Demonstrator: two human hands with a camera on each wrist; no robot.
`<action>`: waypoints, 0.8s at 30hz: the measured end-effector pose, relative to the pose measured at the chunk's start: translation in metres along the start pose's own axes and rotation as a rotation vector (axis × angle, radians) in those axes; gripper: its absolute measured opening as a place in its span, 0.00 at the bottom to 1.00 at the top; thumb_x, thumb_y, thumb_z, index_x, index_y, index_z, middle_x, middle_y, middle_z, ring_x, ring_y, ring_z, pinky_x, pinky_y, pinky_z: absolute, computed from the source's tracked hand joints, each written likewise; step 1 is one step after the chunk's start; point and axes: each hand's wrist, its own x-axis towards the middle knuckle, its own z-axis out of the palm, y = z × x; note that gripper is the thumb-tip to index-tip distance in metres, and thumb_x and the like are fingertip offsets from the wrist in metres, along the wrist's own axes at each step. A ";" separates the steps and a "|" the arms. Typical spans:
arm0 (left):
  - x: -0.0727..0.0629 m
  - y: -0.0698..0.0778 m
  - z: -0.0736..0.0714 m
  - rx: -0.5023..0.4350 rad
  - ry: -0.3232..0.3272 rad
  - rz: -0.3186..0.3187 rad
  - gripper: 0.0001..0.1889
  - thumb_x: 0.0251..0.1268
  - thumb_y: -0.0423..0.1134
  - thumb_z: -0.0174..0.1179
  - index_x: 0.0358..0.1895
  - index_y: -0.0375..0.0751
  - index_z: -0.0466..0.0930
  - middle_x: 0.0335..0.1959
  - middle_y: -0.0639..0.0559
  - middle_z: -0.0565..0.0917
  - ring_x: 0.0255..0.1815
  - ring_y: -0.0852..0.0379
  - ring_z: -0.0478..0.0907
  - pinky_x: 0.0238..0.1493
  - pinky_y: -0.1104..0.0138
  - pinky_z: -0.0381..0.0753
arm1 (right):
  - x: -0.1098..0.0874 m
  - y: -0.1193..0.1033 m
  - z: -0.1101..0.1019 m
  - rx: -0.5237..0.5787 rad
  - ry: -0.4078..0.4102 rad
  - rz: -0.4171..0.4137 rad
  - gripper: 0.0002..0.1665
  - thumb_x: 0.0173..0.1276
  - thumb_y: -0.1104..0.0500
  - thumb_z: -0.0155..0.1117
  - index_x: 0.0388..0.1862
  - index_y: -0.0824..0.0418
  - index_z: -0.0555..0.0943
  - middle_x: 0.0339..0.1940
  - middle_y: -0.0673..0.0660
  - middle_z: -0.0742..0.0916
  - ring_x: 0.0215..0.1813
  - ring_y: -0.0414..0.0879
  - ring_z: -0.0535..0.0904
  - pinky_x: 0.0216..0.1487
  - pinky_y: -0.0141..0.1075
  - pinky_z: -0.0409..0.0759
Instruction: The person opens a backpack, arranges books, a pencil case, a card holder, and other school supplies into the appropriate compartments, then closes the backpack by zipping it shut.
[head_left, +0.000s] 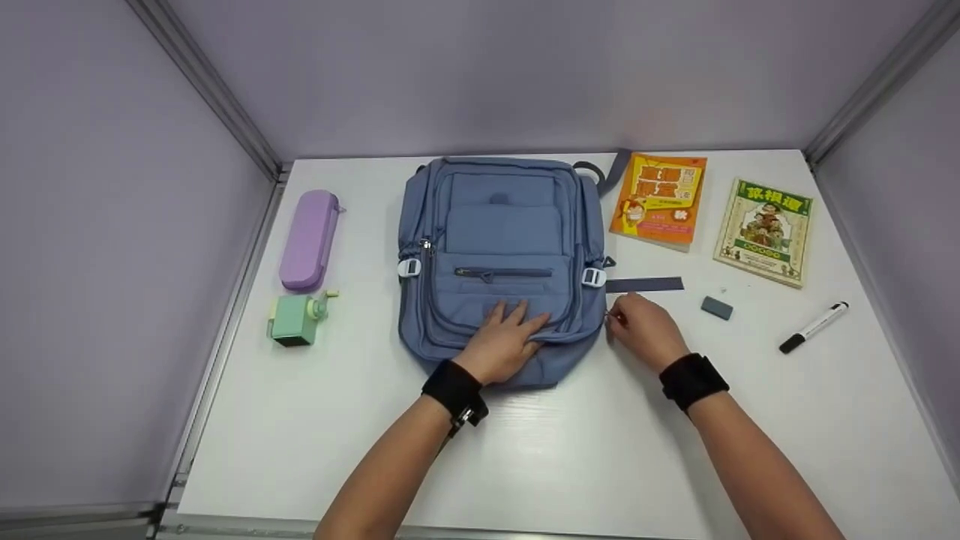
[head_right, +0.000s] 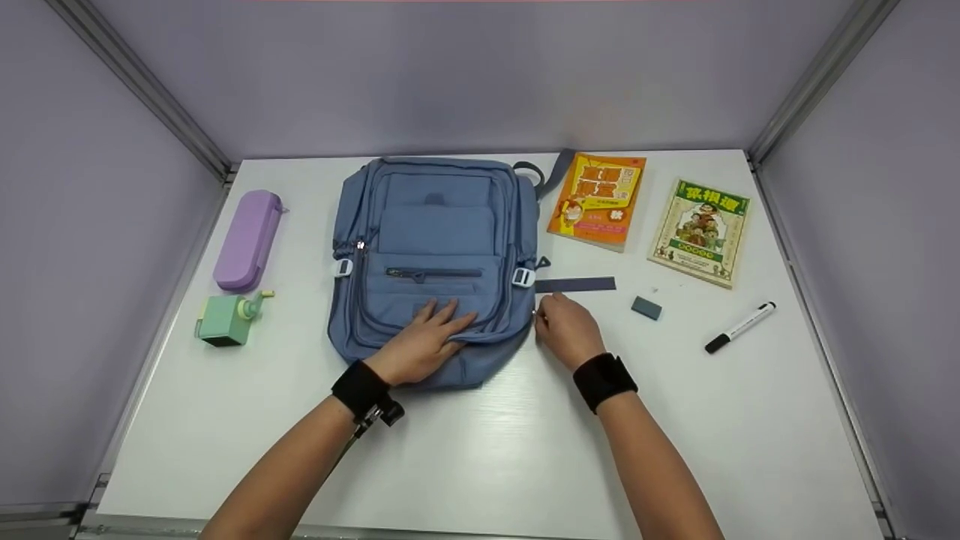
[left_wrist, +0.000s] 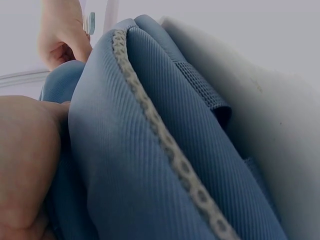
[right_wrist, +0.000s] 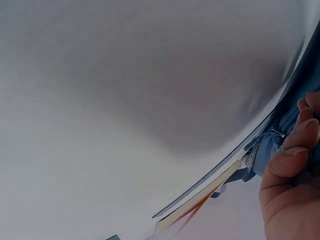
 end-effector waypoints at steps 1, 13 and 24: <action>0.000 0.000 0.000 -0.001 0.001 0.001 0.29 0.84 0.53 0.45 0.82 0.62 0.54 0.83 0.41 0.50 0.82 0.32 0.39 0.79 0.47 0.44 | -0.001 -0.001 0.000 0.001 0.002 -0.002 0.04 0.71 0.62 0.66 0.39 0.63 0.82 0.32 0.56 0.80 0.35 0.51 0.76 0.39 0.45 0.77; 0.000 0.001 0.000 0.032 0.010 0.006 0.29 0.84 0.53 0.45 0.82 0.62 0.54 0.83 0.40 0.49 0.81 0.30 0.40 0.79 0.45 0.44 | -0.016 -0.011 0.001 -0.005 0.023 -0.027 0.03 0.69 0.63 0.67 0.36 0.62 0.83 0.30 0.54 0.80 0.33 0.49 0.77 0.37 0.45 0.78; 0.002 0.002 0.001 0.053 0.015 0.004 0.29 0.84 0.53 0.45 0.82 0.61 0.55 0.83 0.40 0.51 0.81 0.30 0.40 0.79 0.44 0.44 | -0.023 -0.021 0.001 -0.035 0.032 -0.074 0.04 0.66 0.63 0.68 0.31 0.60 0.81 0.28 0.52 0.79 0.29 0.47 0.75 0.33 0.43 0.75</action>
